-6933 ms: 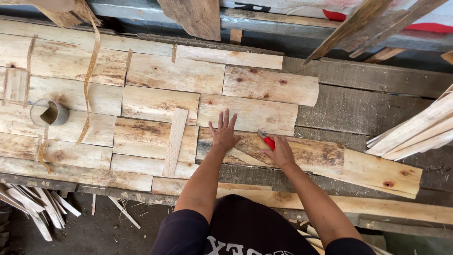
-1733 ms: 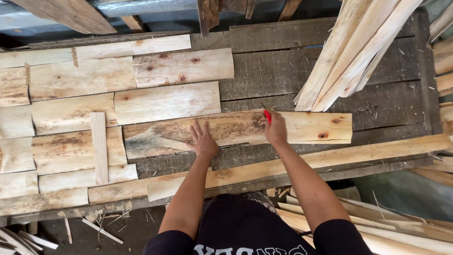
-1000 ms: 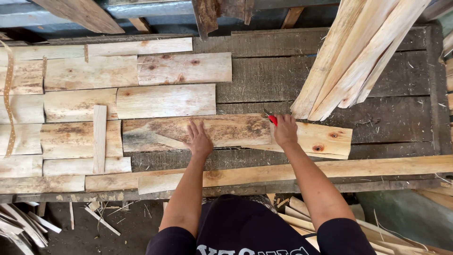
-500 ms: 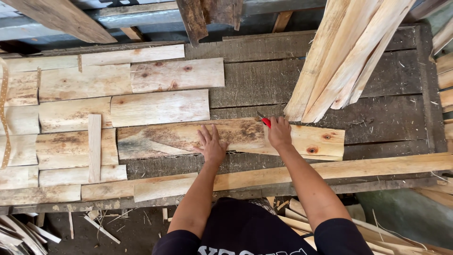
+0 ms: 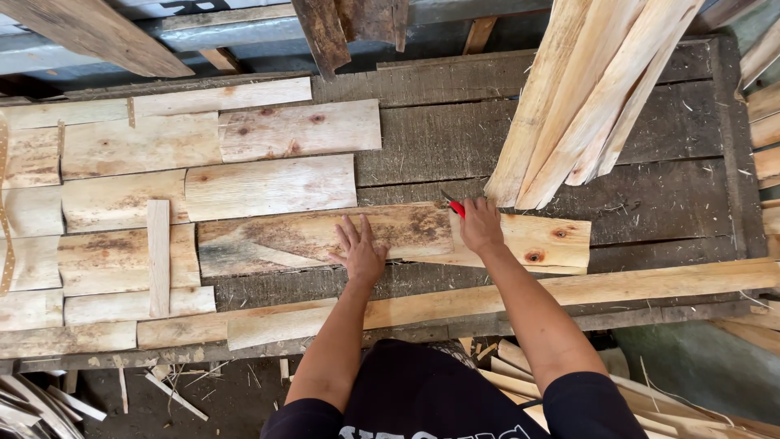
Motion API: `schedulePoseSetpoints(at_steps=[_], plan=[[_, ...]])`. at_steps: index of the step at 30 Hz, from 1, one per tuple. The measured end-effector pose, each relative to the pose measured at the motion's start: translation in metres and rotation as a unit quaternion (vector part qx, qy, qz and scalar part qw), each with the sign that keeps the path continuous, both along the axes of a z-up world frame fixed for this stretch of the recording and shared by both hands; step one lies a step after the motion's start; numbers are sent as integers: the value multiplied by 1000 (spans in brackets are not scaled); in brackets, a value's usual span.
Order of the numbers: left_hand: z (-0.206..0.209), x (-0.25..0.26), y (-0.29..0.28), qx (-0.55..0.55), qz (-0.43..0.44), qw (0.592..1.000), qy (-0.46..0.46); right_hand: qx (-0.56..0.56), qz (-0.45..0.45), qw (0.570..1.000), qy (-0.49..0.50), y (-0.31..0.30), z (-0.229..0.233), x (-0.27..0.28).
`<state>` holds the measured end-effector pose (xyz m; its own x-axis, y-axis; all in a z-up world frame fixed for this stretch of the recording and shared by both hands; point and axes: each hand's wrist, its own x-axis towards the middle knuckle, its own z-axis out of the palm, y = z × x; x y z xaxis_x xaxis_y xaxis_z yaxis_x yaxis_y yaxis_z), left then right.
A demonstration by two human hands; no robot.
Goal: Shave or score thin pieces of wood with a utility knife to fit them together.
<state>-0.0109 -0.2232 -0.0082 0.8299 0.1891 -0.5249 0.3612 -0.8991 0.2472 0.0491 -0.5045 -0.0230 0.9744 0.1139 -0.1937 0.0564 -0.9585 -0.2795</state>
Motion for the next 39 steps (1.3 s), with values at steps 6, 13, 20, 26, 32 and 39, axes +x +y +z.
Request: schedulePoseSetpoints(at_steps=[6,13,20,26,32,39], plan=[[0,0,0,-7,6,1000,4,-3,-6,999,52,1,3,9],[6,4,1,-11,8,1000,20,-22,4,997,76,-4,-1,17],[9,5,1,-22,18,999,30,-21,3,998,58,-10,-10,13],[4,5,3,-26,17,999,29,-31,6,998,56,-7,-7,15],[2,6,3,-22,14,999,31,-40,11,994,102,-14,0,19],[2,6,4,-24,12,999,33,-31,0,997,76,-53,0,12]])
